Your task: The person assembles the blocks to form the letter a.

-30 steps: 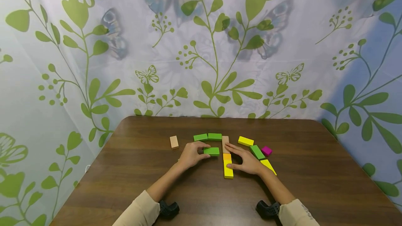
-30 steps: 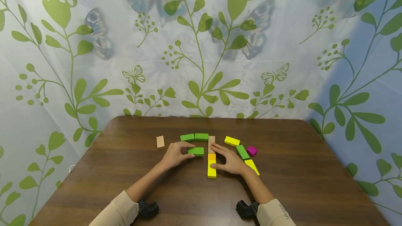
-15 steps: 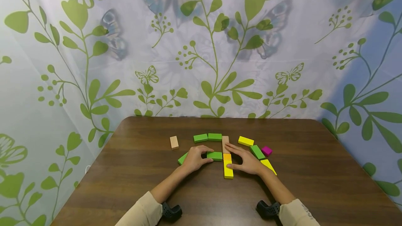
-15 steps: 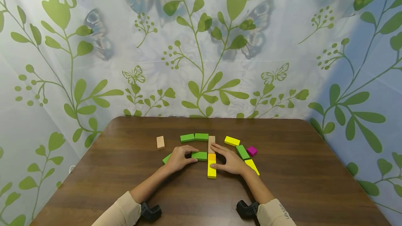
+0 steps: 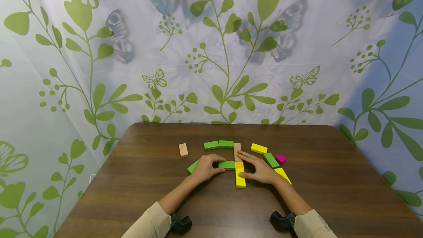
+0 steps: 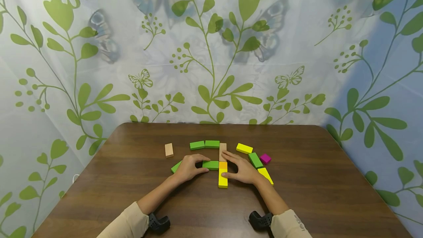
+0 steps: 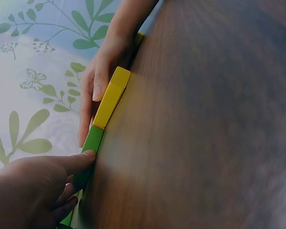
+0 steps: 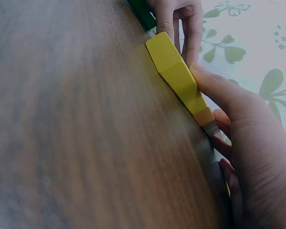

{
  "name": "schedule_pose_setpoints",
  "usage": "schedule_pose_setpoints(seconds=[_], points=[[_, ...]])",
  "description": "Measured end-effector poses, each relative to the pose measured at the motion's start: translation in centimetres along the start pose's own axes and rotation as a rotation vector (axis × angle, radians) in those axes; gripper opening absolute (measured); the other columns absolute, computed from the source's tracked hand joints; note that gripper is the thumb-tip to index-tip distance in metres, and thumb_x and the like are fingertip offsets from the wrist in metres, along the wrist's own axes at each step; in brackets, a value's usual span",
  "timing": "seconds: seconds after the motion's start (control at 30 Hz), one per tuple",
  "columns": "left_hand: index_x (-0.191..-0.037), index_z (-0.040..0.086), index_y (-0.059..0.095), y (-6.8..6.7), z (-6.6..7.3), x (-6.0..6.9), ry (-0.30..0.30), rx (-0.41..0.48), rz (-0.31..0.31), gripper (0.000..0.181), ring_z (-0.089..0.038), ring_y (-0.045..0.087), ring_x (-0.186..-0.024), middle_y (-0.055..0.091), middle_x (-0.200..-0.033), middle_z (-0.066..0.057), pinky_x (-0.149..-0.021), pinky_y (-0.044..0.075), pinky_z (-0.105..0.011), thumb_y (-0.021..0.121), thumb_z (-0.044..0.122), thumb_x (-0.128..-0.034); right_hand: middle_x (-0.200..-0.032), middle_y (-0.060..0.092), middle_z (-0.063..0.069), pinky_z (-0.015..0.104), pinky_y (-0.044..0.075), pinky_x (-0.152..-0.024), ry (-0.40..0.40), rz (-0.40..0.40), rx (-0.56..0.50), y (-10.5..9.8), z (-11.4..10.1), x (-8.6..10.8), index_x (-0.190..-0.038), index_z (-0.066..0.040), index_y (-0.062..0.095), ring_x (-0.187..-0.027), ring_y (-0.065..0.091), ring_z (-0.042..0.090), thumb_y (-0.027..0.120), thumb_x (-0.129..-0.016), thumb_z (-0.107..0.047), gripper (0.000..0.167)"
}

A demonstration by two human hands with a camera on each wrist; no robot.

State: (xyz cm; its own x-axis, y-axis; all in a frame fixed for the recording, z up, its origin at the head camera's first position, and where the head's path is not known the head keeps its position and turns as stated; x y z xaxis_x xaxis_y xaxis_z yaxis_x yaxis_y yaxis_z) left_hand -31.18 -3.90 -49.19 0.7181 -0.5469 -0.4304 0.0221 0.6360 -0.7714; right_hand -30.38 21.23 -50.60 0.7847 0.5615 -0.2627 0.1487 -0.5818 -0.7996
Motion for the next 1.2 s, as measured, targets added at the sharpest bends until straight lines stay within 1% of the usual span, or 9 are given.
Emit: schedule_pose_setpoints(seconds=[0.33,0.43,0.53,0.6,0.77,0.9,1.07,1.13,1.2], points=[[-0.110,0.009,0.068,0.0,0.1,0.1,0.012,-0.009,0.002,0.037,-0.015,0.061,-0.100,0.067,-0.106,-0.001,-0.086,0.049,-0.030,0.076,0.025,-0.0772,-0.148,0.031,0.002,0.059,0.031,-0.098,-0.010,0.010,0.004,0.1,-0.1,0.0,-0.144,-0.017,0.036,-0.132,0.031,0.029,0.065,-0.082,-0.048,0.075],[-0.112,0.008,0.067,-0.2,0.1,0.3,0.017,0.005,0.002,0.040,-0.016,0.060,-0.102,0.066,-0.108,-0.002,-0.086,0.048,-0.031,0.075,0.026,-0.0774,-0.148,0.031,0.001,0.058,0.031,-0.098,-0.011,0.011,-0.001,0.2,0.0,0.0,-0.143,-0.017,0.036,-0.132,0.031,0.028,0.065,-0.081,-0.049,0.076],[-0.114,0.008,0.065,-0.6,0.1,0.7,0.022,0.021,0.023,0.043,-0.017,0.059,-0.104,0.065,-0.111,-0.003,-0.087,0.048,-0.032,0.076,0.026,-0.0770,-0.148,0.030,0.000,0.058,0.031,-0.099,-0.006,0.012,-0.004,0.3,0.0,0.0,-0.144,-0.018,0.036,-0.132,0.031,0.027,0.065,-0.081,-0.050,0.076],[-0.116,0.007,0.064,-1.0,-0.1,1.1,0.018,0.016,0.049,0.045,-0.017,0.058,-0.105,0.063,-0.113,-0.003,-0.087,0.048,-0.033,0.076,0.026,-0.0765,-0.148,0.031,0.000,0.058,0.031,-0.098,-0.006,0.013,-0.002,0.2,-0.1,0.0,-0.144,-0.018,0.036,-0.132,0.031,0.028,0.064,-0.081,-0.050,0.075],[-0.119,0.007,0.062,-2.2,-0.7,2.4,-0.014,-0.026,0.109,0.050,-0.019,0.056,-0.110,0.061,-0.119,-0.003,-0.088,0.048,-0.034,0.077,0.026,-0.0755,-0.148,0.030,0.000,0.058,0.030,-0.099,0.005,0.011,-0.002,0.1,-0.3,0.0,-0.144,-0.018,0.036,-0.132,0.031,0.028,0.064,-0.081,-0.050,0.076],[-0.120,0.007,0.062,-3.2,-1.1,3.6,-0.038,-0.042,0.139,0.051,-0.021,0.055,-0.111,0.059,-0.121,-0.005,-0.088,0.048,-0.037,0.077,0.025,-0.0751,-0.148,0.030,0.001,0.059,0.030,-0.099,0.006,0.015,-0.008,-0.1,-0.3,0.0,-0.143,-0.016,0.037,-0.132,0.031,0.028,0.065,-0.081,-0.050,0.076],[-0.117,0.007,0.064,-4.2,-1.6,5.0,-0.104,-0.068,0.173,0.048,-0.022,0.058,-0.106,0.060,-0.120,-0.007,-0.078,0.051,-0.038,0.078,0.023,-0.0740,-0.148,0.030,0.002,0.059,0.029,-0.099,-0.001,0.010,-0.008,-0.1,-0.2,0.0,-0.143,-0.015,0.036,-0.132,0.031,0.029,0.064,-0.081,-0.051,0.076],[-0.116,0.007,0.065,-4.4,-1.8,5.5,-0.131,-0.083,0.182,0.047,-0.023,0.059,-0.103,0.061,-0.118,-0.009,-0.075,0.051,-0.037,0.079,0.022,-0.0736,-0.148,0.030,0.001,0.059,0.030,-0.099,0.001,0.009,-0.007,-0.1,-0.2,0.0,-0.144,-0.016,0.036,-0.132,0.030,0.028,0.064,-0.081,-0.050,0.076],[-0.114,0.007,0.065,-4.5,-1.9,5.8,-0.143,-0.103,0.185,0.045,-0.023,0.060,-0.100,0.062,-0.115,-0.009,-0.073,0.051,-0.037,0.079,0.021,-0.0738,-0.148,0.030,0.001,0.059,0.030,-0.099,-0.002,0.014,-0.006,-0.1,-0.2,0.1,-0.143,-0.016,0.036,-0.132,0.030,0.029,0.065,-0.081,-0.049,0.076]])
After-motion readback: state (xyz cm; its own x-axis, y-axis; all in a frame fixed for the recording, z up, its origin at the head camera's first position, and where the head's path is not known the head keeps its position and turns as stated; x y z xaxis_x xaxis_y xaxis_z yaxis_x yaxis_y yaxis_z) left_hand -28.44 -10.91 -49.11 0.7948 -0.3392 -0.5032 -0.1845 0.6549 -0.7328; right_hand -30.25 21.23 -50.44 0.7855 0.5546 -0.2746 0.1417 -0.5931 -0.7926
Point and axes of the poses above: each hand's wrist, its own x-axis away from the middle knuckle, its own y-axis out of the palm, z = x × y, the point moved 1 cm from there along -x, towards the middle knuckle
